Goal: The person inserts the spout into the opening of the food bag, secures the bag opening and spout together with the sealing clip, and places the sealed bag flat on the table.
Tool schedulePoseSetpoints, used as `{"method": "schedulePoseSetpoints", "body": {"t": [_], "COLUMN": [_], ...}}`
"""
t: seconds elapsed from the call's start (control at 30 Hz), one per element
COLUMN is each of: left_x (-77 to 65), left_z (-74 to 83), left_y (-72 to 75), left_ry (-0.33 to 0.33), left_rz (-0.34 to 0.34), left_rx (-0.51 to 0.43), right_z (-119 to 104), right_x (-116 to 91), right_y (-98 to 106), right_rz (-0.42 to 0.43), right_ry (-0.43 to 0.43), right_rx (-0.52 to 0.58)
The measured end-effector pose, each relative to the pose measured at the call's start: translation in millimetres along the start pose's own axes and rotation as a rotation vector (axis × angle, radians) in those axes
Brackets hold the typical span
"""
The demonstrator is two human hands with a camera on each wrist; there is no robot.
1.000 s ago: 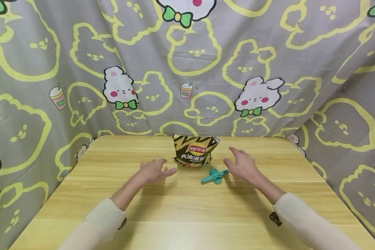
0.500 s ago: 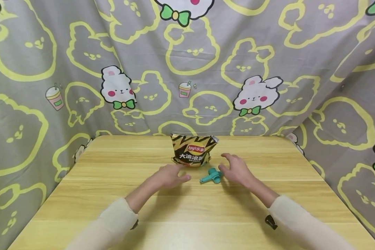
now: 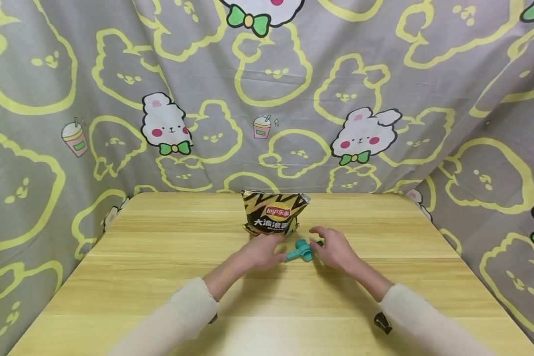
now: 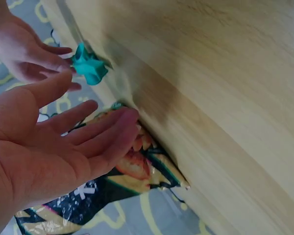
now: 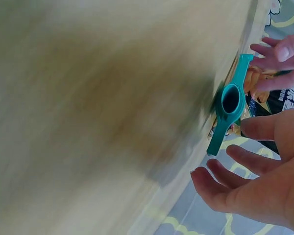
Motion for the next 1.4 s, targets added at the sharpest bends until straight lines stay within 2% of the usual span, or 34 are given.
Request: {"method": "schedulePoseSetpoints", "body": {"t": [0.17, 0.4, 0.63, 1.0, 1.23, 1.4], "left_x": [5.8, 10.7, 12.7, 14.7, 14.4, 14.8], "left_z": [5.2, 2.6, 2.1, 3.9, 5.4, 5.1], "left_y": [-3.2, -12.8, -18.1, -19.3, -18.6, -17.1], "left_ry": [-0.002, 0.063, 0.087, 0.056, 0.009, 0.023], "left_rz": [0.032, 0.022, 0.019, 0.048, 0.071, 0.075], "left_rx": [-0.032, -0.085, -0.104, -0.074, -0.051, -0.076], "right_z": [3.8, 8.9, 12.7, 13.6, 12.7, 13.4], "right_x": [-2.3, -2.6, -3.0, -3.2, -1.3, -1.6], "right_y": [-2.2, -2.2, -2.9, 0.1, 1.4, 2.6], "right_rz": [-0.021, -0.055, -0.079, -0.1, -0.099, -0.096], "right_ry": [-0.038, -0.088, -0.126, -0.149, -0.147, -0.146], "right_rx": [0.005, 0.023, 0.051, 0.054, 0.073, 0.095]}}
Point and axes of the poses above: each hand's wrist, its own x-axis towards the middle knuckle, its own y-axis out of the back of the hand, z = x × y, the point moved 7 cm from there along x, towards the middle knuckle, and after that the axes turned 15 degrees about z, right-handed, at the moved point
